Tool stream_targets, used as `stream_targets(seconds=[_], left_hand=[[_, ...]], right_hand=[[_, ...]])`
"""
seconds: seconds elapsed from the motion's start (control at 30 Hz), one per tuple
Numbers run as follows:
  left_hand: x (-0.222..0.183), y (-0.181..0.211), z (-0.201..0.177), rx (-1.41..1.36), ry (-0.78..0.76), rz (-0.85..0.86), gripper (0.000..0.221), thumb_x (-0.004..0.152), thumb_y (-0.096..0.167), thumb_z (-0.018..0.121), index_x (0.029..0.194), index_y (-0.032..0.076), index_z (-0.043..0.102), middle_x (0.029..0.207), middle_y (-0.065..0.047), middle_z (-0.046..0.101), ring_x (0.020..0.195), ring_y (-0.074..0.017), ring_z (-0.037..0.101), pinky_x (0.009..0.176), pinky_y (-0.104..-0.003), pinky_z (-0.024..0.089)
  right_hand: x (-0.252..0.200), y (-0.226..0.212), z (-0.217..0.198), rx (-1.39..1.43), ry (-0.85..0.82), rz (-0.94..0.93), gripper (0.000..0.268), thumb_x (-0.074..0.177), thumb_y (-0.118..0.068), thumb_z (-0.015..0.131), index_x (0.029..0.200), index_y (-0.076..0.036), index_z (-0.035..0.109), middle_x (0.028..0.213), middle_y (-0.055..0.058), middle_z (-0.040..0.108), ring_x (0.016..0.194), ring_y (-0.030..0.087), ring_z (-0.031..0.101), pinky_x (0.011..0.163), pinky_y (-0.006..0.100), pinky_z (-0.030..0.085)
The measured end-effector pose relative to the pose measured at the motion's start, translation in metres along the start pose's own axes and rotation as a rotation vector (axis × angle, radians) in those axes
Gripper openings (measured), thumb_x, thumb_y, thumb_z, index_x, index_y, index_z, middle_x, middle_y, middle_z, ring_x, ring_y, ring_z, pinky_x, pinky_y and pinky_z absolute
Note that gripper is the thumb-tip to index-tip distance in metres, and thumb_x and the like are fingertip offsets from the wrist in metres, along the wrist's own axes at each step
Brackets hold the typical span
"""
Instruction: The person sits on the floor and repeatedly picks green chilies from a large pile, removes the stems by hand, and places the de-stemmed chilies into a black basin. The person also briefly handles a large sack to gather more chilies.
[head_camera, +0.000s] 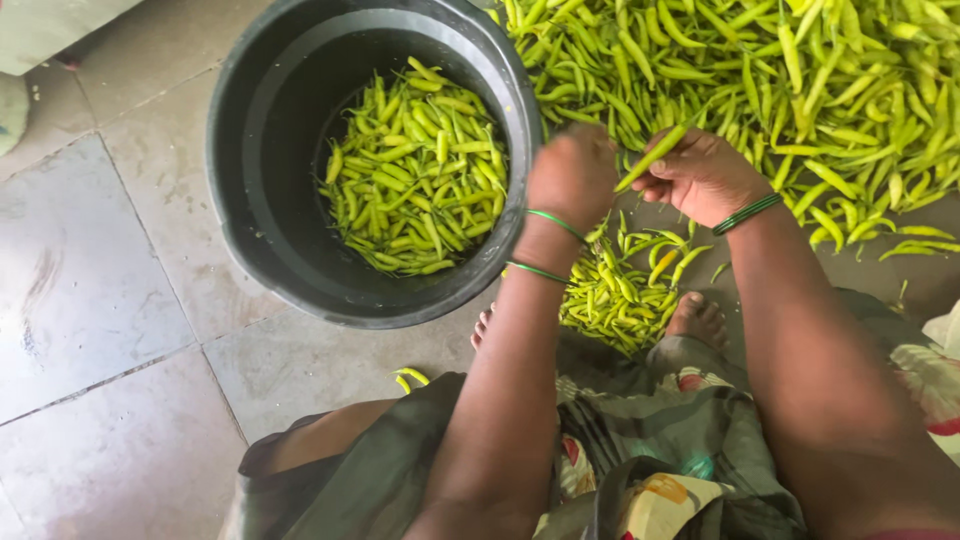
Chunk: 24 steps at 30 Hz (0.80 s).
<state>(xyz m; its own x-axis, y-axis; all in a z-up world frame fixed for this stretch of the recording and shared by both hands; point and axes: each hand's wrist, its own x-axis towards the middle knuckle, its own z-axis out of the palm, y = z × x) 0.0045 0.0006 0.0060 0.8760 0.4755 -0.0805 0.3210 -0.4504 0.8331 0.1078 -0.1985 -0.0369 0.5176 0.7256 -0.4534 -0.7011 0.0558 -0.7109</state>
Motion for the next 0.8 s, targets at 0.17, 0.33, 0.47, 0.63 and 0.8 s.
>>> stream_targets(seconds=[0.17, 0.33, 0.47, 0.63, 0.8], left_hand=[[-0.002, -0.014, 0.018, -0.654, -0.394, -0.381, 0.029, 0.095, 0.025, 0.062, 0.09, 0.0, 0.076, 0.075, -0.014, 0.077, 0.065, -0.0219, 0.073, 0.063, -0.036, 0.06], [-0.001, -0.022, 0.017, -0.477, -0.242, -0.34, 0.022, 0.087, 0.022, 0.07, 0.088, 0.001, 0.078, 0.069, -0.006, 0.075, 0.056, -0.0105, 0.064, 0.051, -0.026, 0.051], [0.003, -0.028, 0.023, -0.689, -0.15, -0.454, 0.018, 0.087, 0.019, 0.067, 0.089, 0.005, 0.078, 0.067, -0.004, 0.074, 0.052, -0.013, 0.064, 0.051, -0.03, 0.052], [0.008, -0.056, 0.048, 0.155, -0.298, -0.077, 0.022, 0.09, 0.029, 0.064, 0.082, 0.017, 0.081, 0.074, -0.003, 0.077, 0.062, -0.0158, 0.072, 0.061, -0.033, 0.055], [0.0, -0.065, 0.069, -0.012, -0.025, -0.17, 0.027, 0.082, 0.032, 0.068, 0.092, 0.009, 0.076, 0.092, -0.018, 0.076, 0.085, -0.0351, 0.073, 0.073, -0.044, 0.058]], right_hand=[[0.001, -0.024, 0.026, -0.125, -0.043, 0.006, 0.025, 0.092, -0.001, 0.073, 0.116, -0.006, 0.072, 0.097, 0.006, 0.074, 0.08, 0.015, 0.069, 0.071, 0.032, 0.054], [-0.005, -0.043, 0.055, -0.34, 0.056, -0.06, 0.022, 0.098, -0.005, 0.071, 0.119, -0.005, 0.075, 0.088, 0.004, 0.069, 0.074, 0.012, 0.063, 0.068, 0.027, 0.052], [-0.008, -0.058, 0.101, -1.098, 0.082, -0.459, 0.015, 0.097, -0.005, 0.07, 0.112, -0.003, 0.073, 0.095, 0.007, 0.071, 0.081, 0.014, 0.066, 0.074, 0.029, 0.054], [-0.023, -0.076, 0.155, -1.552, -0.028, -0.835, 0.009, 0.103, -0.005, 0.071, 0.112, -0.003, 0.072, 0.102, 0.012, 0.074, 0.093, 0.02, 0.07, 0.084, 0.032, 0.056], [-0.021, -0.073, 0.155, -1.127, -0.209, -0.462, 0.052, 0.084, -0.012, 0.066, 0.135, -0.006, 0.057, 0.111, 0.009, 0.07, 0.088, 0.012, 0.066, 0.078, 0.029, 0.057]])
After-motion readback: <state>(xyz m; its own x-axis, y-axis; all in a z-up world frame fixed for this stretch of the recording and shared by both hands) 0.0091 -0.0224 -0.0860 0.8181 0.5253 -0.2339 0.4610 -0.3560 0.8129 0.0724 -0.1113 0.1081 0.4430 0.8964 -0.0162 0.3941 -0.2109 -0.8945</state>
